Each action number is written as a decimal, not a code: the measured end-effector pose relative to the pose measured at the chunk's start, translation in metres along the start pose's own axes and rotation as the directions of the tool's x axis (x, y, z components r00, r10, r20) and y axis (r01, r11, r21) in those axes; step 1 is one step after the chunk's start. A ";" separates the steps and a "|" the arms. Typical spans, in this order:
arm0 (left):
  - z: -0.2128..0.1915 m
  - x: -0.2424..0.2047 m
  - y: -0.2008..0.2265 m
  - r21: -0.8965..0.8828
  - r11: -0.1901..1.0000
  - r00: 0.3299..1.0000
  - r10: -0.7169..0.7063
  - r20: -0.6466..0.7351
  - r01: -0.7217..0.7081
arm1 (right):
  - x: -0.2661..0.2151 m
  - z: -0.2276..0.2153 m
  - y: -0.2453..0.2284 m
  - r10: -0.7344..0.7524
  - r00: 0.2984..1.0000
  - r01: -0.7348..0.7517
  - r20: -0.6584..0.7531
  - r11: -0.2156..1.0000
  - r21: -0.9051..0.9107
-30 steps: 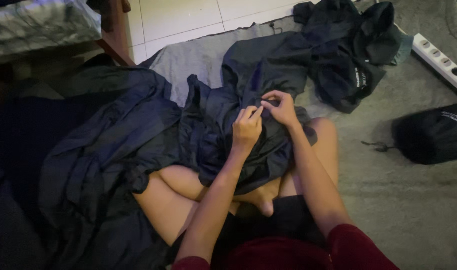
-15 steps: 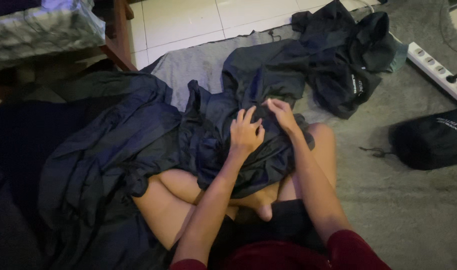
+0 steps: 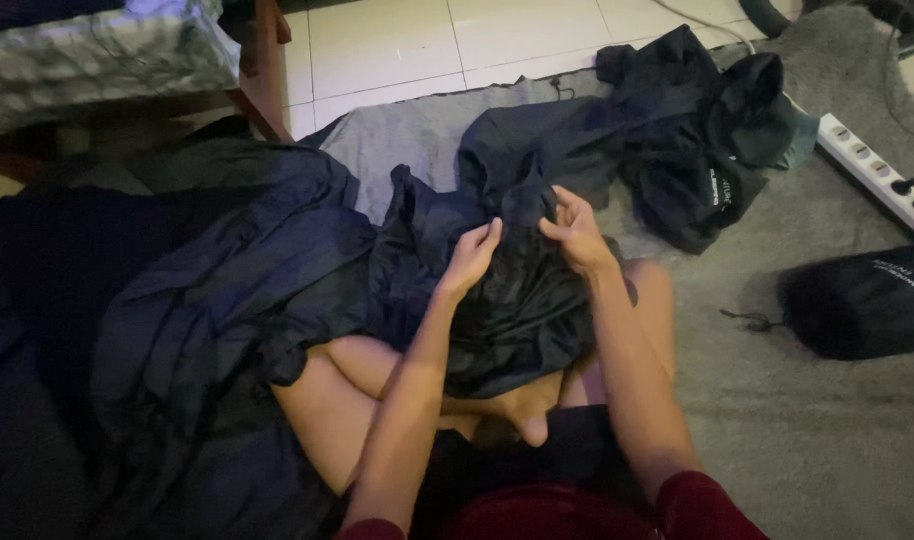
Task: The person unfolds a dark fabric item by hand while sitting on the floor.
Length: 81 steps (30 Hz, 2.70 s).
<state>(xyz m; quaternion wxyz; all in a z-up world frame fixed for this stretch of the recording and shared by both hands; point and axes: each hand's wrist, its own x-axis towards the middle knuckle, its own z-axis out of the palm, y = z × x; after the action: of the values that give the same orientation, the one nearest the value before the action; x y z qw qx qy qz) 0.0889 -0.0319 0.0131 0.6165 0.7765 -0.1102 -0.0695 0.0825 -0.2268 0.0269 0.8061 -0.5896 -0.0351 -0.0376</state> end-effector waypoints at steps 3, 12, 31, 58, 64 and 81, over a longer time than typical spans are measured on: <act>0.008 0.010 0.020 -0.325 0.945 0.995 0.002 0.101 0.031 | 0.018 0.002 -0.009 0.007 0.999 -0.010 0.036 0.996 0.094; -0.041 0.058 0.042 0.163 0.915 0.846 0.403 -0.349 -0.369 | 0.070 0.001 -0.031 -0.152 0.984 0.177 0.098 0.919 -0.352; -0.033 0.057 -0.088 -0.289 0.955 0.958 -0.144 -0.247 0.069 | 0.054 0.018 0.114 -0.108 0.982 0.003 -0.152 0.825 -0.565; -0.052 0.047 -0.073 0.304 0.907 0.824 0.399 -0.403 -0.290 | 0.050 0.015 0.092 -0.339 0.936 0.273 0.091 0.542 -0.794; -0.051 0.052 -0.094 0.352 0.845 0.880 0.462 -0.106 -0.402 | 0.058 -0.005 0.095 -0.480 0.877 0.288 0.018 0.497 -0.819; -0.056 0.048 -0.071 -0.052 0.961 0.916 0.240 -0.321 -0.270 | 0.059 -0.013 0.094 -0.448 0.893 0.227 -0.041 0.528 -0.819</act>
<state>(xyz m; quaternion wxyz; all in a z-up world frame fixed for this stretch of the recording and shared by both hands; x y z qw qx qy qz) 0.1551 0.0233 -0.0418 0.6663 0.7263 -0.1085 0.1297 0.1508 -0.2121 -0.0601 0.4318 -0.8574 -0.0284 -0.2786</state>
